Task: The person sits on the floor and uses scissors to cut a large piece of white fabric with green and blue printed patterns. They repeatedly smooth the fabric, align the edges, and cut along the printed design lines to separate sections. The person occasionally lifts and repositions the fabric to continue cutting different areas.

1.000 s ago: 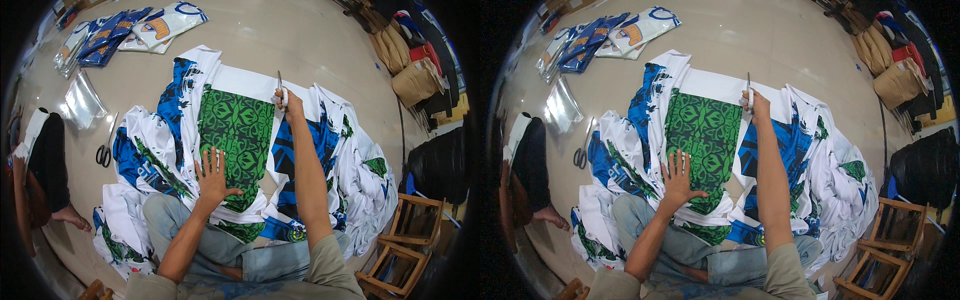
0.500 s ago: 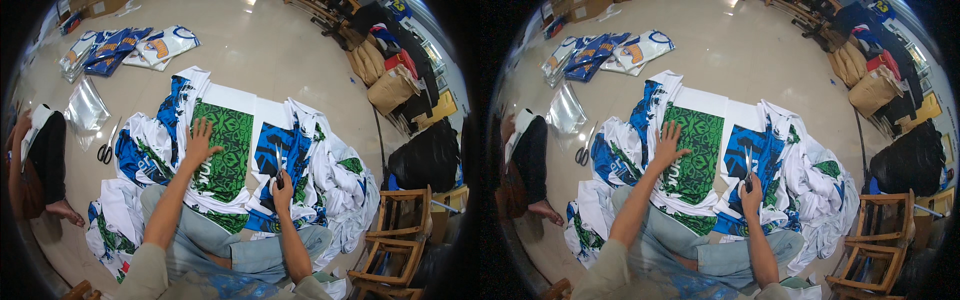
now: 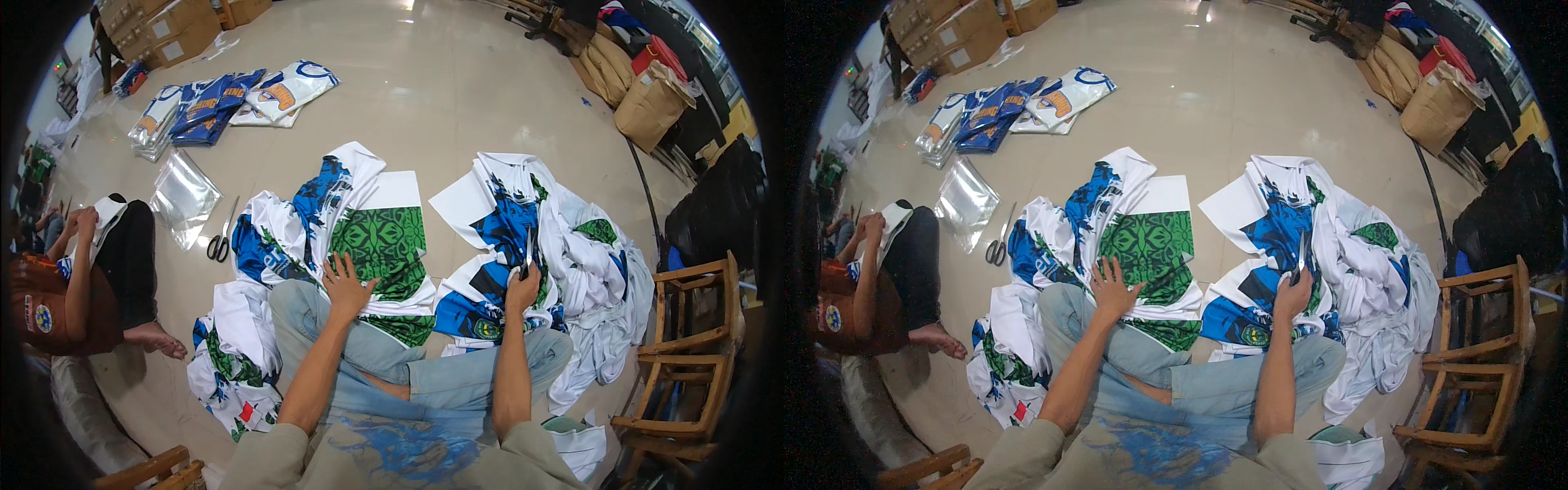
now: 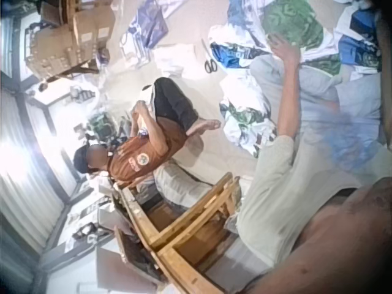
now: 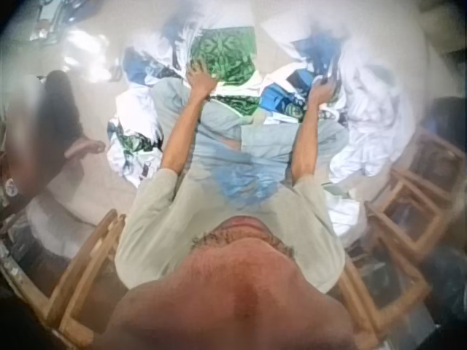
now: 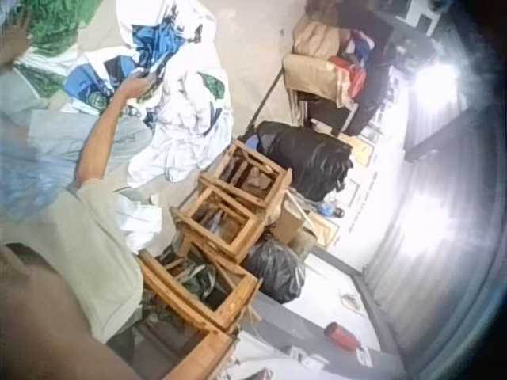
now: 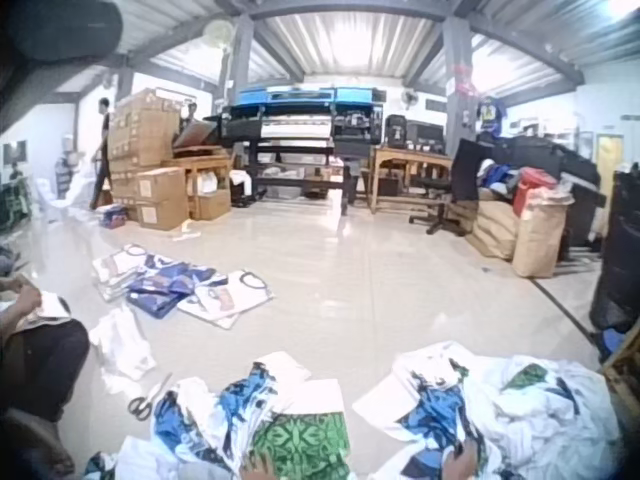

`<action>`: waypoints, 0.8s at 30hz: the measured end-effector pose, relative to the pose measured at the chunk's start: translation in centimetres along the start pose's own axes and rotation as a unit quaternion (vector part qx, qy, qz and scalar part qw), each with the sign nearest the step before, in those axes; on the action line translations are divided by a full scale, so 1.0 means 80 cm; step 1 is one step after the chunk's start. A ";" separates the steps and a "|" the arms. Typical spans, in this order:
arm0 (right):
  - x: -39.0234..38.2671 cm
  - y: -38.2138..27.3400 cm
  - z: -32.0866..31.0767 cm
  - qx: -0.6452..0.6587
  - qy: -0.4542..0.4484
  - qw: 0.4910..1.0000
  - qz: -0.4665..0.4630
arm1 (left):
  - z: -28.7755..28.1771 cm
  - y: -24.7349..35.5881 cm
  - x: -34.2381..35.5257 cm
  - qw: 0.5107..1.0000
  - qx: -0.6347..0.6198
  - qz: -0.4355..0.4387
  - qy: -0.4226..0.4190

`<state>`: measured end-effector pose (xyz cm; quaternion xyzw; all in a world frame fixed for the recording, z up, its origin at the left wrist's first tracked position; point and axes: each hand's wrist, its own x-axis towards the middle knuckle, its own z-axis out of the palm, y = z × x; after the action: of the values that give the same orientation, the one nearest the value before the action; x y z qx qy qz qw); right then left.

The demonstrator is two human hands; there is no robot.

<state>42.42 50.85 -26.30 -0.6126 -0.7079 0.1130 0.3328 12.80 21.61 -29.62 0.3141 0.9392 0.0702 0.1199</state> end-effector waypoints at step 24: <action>-0.146 -0.143 0.049 0.538 -0.420 0.663 0.308 | 0.002 0.106 0.095 0.948 -0.070 0.276 0.140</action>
<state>31.29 38.21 -26.63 -0.3971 -0.3598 0.8157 0.2182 11.86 32.97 -29.41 0.5385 0.8160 0.2096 -0.0155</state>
